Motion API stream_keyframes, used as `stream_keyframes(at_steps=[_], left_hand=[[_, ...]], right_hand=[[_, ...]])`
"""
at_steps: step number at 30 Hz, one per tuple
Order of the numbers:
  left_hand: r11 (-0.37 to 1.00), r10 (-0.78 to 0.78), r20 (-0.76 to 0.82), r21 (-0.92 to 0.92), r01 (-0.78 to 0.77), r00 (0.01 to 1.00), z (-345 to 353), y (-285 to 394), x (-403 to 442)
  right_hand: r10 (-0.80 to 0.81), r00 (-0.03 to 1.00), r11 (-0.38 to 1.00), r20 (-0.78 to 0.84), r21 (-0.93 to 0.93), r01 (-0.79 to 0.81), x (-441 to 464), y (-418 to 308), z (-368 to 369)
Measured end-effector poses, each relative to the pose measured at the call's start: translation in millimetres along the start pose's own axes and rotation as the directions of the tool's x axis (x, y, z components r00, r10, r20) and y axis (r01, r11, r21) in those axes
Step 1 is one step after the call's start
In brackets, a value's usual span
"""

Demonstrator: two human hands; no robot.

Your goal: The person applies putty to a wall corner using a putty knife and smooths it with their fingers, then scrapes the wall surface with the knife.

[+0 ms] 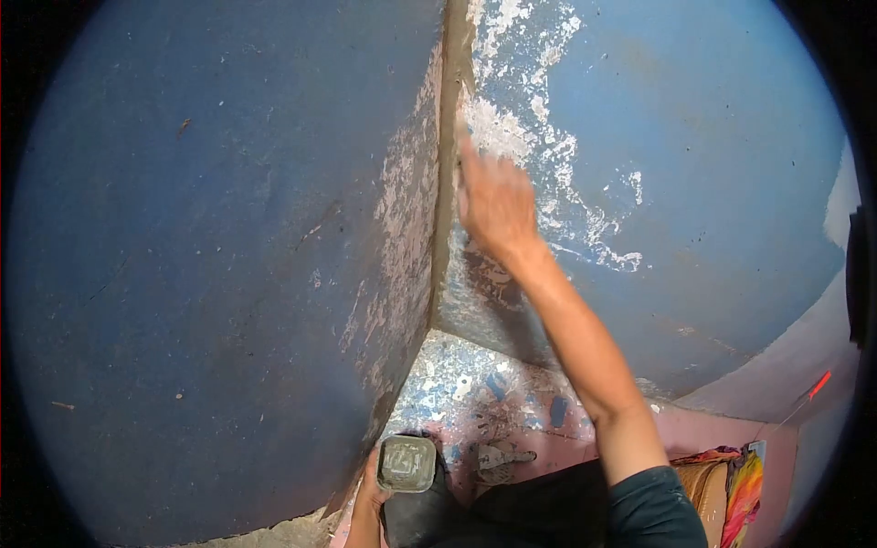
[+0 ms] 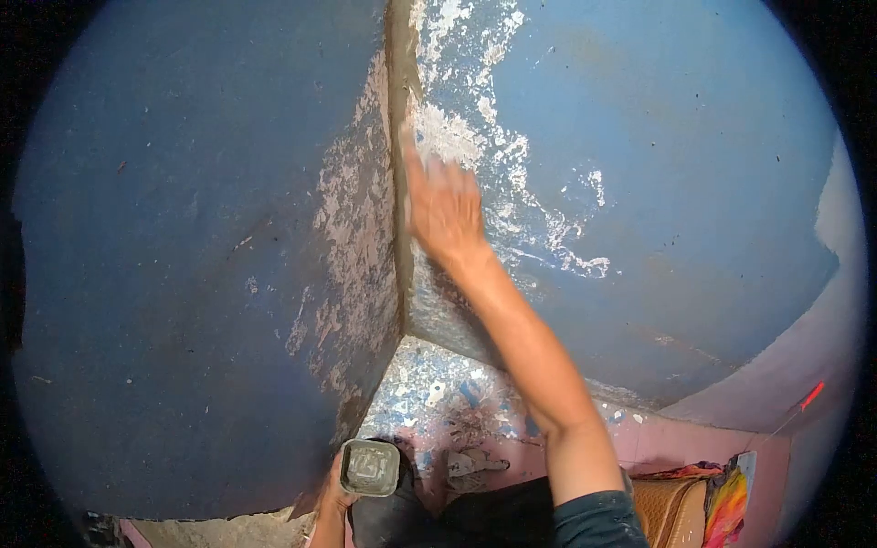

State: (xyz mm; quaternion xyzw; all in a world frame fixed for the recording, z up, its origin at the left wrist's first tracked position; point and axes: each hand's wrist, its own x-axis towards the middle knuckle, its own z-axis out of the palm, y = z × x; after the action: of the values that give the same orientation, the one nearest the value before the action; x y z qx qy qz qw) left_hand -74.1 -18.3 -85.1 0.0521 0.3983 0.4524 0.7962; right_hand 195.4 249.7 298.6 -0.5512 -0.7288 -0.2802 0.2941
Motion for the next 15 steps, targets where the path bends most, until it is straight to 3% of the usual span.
stream_keyframes(at_steps=[2, 3, 5, 6, 8, 9, 10, 11, 12, 14, 15], left_hand=[[0.998, -0.013, -0.045, 0.062, 0.015, 0.999, 9.8, 5.4, -8.0], [0.998, -0.004, -0.035, 0.058, 0.006, 0.999, 12.4, 6.8, -9.6], [0.999, -0.011, -0.046, 0.048, 0.013, 0.999, 13.1, 6.4, -11.2], [0.999, -0.006, -0.032, 0.046, 0.007, 0.999, 13.8, 6.2, -10.6], [0.999, -0.031, 0.004, 0.023, 0.031, 1.000, 11.3, 5.4, -8.8], [0.999, -0.047, 0.037, 0.007, 0.047, 0.998, 6.6, 3.9, -5.6], [0.999, -0.039, 0.051, 0.003, 0.039, 0.998, 6.2, 2.0, -4.5], [0.999, -0.048, 0.023, -0.001, 0.048, 0.999, 5.7, 2.4, -4.5], [0.998, -0.056, -0.008, -0.006, 0.056, 0.998, 4.3, 2.6, -4.6], [0.999, -0.041, 0.014, -0.009, 0.041, 0.999, -3.4, 0.6, 0.1], [0.999, -0.048, 0.017, 0.003, 0.048, 0.999, -5.3, 0.3, 1.7]], right_hand=[[-0.116, 0.985, 0.966, -0.130, -0.247, 0.081, 44.0, 10.6, -40.1], [-0.125, 0.982, 0.964, -0.139, -0.251, 0.087, 64.9, 20.7, -48.4], [-0.344, 0.887, 0.883, -0.308, -0.426, 0.195, 95.4, 38.2, -62.8], [-0.353, 0.882, 0.878, -0.313, -0.436, 0.196, 97.1, 42.3, -61.4], [-0.455, 0.889, 0.746, 0.048, -0.526, 0.409, 96.1, 55.1, -41.3], [-0.483, 0.849, 0.542, 0.214, -0.688, 0.482, 78.5, 53.4, -37.9], [-0.476, 0.828, 0.606, 0.298, -0.572, 0.554, 60.9, 52.5, -25.2], [-0.498, 0.773, 0.583, 0.393, -0.509, 0.634, 45.1, 52.4, -20.3], [-0.560, 0.659, 0.620, 0.502, -0.275, 0.735, 35.0, 55.4, -14.9], [-0.564, 0.565, 0.594, 0.603, -0.179, 0.784, 35.3, 49.9, -32.9], [-0.565, 0.567, 0.590, 0.599, -0.187, 0.785, 47.6, 48.1, -44.5]])
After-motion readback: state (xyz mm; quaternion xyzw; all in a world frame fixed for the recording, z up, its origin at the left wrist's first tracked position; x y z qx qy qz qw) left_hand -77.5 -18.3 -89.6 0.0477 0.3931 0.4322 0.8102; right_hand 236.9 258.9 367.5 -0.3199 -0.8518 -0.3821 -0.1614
